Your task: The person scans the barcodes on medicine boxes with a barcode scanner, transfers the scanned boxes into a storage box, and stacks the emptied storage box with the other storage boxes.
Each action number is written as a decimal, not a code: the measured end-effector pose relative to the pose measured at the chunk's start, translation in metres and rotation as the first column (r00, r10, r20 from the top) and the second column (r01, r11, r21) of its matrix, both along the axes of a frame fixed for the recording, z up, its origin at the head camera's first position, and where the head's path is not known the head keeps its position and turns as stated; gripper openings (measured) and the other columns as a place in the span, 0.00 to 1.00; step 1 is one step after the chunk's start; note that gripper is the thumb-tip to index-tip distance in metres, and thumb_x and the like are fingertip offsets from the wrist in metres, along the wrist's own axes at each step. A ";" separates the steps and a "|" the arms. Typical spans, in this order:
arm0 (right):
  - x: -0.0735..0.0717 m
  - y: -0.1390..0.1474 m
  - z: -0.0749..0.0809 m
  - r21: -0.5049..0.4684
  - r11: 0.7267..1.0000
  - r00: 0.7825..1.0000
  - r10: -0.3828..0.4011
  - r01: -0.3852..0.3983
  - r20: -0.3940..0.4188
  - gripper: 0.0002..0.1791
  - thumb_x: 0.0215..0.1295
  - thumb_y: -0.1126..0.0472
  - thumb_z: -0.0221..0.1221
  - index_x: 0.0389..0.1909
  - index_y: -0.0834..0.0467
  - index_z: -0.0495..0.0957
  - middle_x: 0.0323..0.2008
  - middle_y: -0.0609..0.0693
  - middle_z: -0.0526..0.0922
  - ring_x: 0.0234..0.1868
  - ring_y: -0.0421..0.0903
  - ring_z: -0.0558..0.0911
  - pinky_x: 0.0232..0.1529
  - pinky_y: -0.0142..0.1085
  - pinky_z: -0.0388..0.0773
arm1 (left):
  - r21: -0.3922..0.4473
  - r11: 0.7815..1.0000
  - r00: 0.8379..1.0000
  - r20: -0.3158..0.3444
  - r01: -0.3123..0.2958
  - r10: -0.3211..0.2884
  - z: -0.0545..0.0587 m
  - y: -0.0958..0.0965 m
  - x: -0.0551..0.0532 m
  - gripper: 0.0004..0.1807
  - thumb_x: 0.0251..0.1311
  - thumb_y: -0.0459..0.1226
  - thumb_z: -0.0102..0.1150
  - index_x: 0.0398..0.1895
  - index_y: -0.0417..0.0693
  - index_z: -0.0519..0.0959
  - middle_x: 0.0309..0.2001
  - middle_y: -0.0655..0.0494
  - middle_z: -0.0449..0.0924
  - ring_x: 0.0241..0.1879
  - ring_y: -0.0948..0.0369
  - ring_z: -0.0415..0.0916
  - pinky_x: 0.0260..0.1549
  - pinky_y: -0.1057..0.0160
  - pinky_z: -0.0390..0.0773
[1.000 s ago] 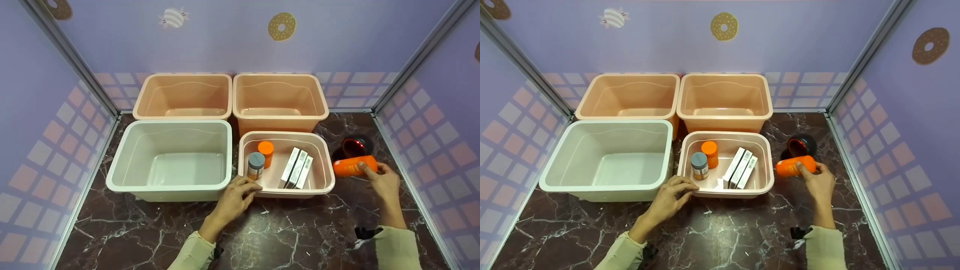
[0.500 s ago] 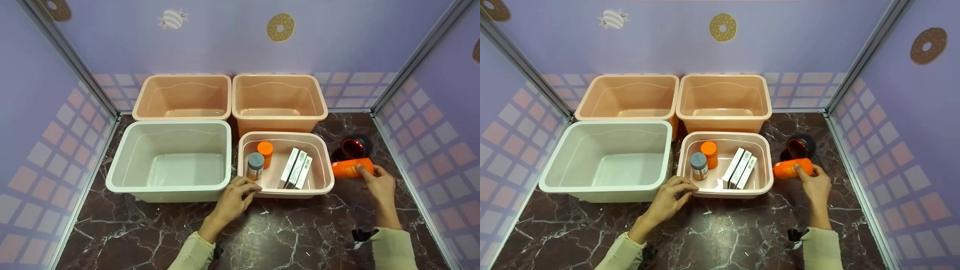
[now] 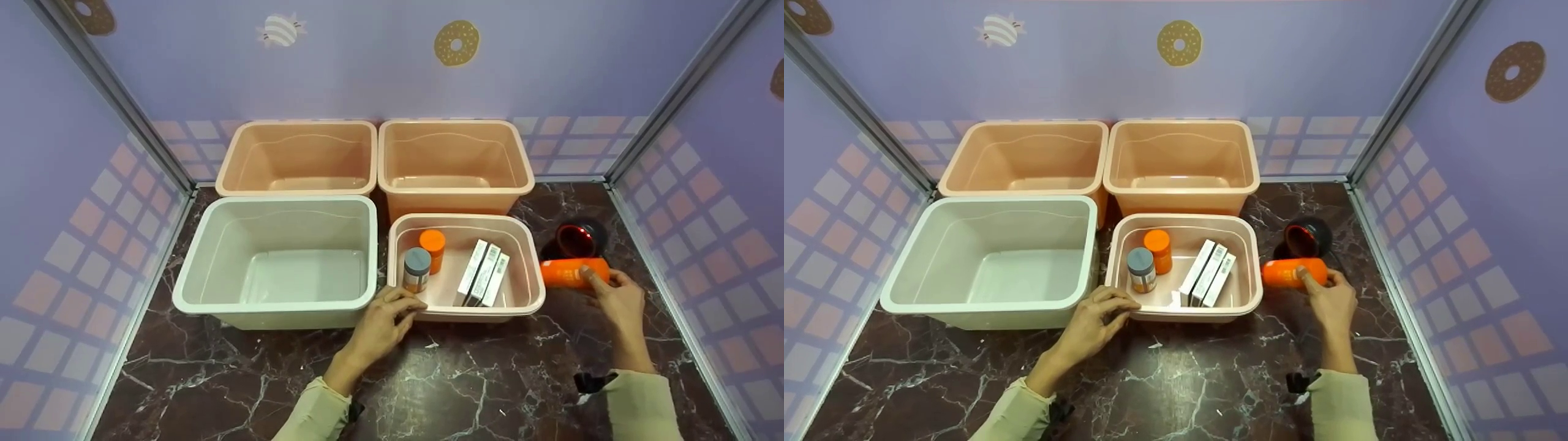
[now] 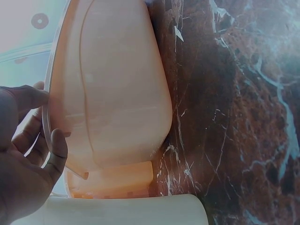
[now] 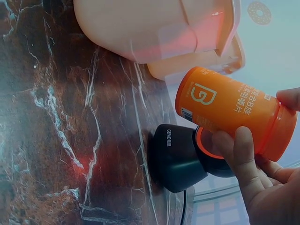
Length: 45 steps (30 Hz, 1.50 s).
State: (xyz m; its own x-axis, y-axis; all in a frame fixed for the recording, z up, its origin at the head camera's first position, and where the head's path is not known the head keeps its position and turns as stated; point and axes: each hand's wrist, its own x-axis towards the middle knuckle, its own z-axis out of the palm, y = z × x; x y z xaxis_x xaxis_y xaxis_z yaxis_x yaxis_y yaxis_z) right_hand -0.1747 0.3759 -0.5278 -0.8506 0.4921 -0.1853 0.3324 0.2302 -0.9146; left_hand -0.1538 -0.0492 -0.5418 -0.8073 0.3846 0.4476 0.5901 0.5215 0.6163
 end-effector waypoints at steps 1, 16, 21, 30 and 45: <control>0.000 0.000 0.000 -0.003 1.000 1.000 0.003 -0.003 0.000 0.38 0.61 0.44 0.67 0.63 0.66 0.70 0.28 0.29 0.77 0.21 0.34 0.85 0.28 0.31 0.85 | -0.002 1.000 1.000 0.011 0.000 0.000 0.000 0.000 0.000 0.12 0.58 0.30 0.67 0.42 0.54 0.87 0.44 0.62 0.83 0.48 0.60 0.76 0.51 0.62 0.78; 0.000 -0.008 -0.003 0.028 0.999 0.999 0.034 -0.035 0.009 0.40 0.62 0.43 0.66 0.65 0.67 0.69 0.32 0.34 0.79 0.22 0.31 0.85 0.29 0.31 0.85 | -0.005 1.000 0.999 0.034 -0.009 0.009 0.001 0.000 0.000 0.12 0.58 0.30 0.66 0.42 0.54 0.87 0.44 0.62 0.83 0.49 0.60 0.76 0.52 0.62 0.78; 0.000 -0.010 -0.005 0.047 0.999 1.000 0.025 -0.025 0.000 0.40 0.62 0.43 0.66 0.65 0.67 0.70 0.33 0.36 0.80 0.21 0.29 0.83 0.27 0.29 0.84 | -0.007 1.000 1.000 0.030 -0.008 0.008 -0.001 0.000 0.000 0.12 0.58 0.30 0.67 0.42 0.54 0.87 0.44 0.62 0.83 0.49 0.60 0.76 0.52 0.62 0.78; -0.002 -0.010 -0.004 -0.069 0.997 0.999 -0.019 0.016 -0.041 0.34 0.61 0.47 0.68 0.60 0.66 0.70 0.24 0.27 0.79 0.22 0.32 0.85 0.27 0.28 0.84 | -0.004 1.000 0.999 0.038 -0.008 0.009 -0.002 0.000 0.000 0.12 0.58 0.30 0.67 0.43 0.54 0.87 0.44 0.62 0.83 0.49 0.61 0.75 0.52 0.63 0.78; -0.003 -0.005 -0.002 -0.100 0.991 0.995 -0.093 0.089 -0.035 0.33 0.62 0.48 0.67 0.59 0.66 0.70 0.26 0.32 0.78 0.23 0.30 0.84 0.32 0.27 0.85 | -0.001 1.000 0.999 0.042 -0.014 0.014 -0.002 0.000 0.000 0.12 0.58 0.30 0.67 0.43 0.54 0.87 0.44 0.63 0.83 0.49 0.61 0.75 0.51 0.63 0.78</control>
State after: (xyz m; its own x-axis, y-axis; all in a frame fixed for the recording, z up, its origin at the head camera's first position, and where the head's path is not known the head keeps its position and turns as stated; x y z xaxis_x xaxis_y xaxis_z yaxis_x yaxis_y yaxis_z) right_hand -0.1772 0.3710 -0.5297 -0.8106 0.5489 -0.2041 0.3114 0.1089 -0.9440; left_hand -0.1538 -0.0488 -0.5440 -0.8306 0.3734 0.4131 0.5565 0.5301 0.6398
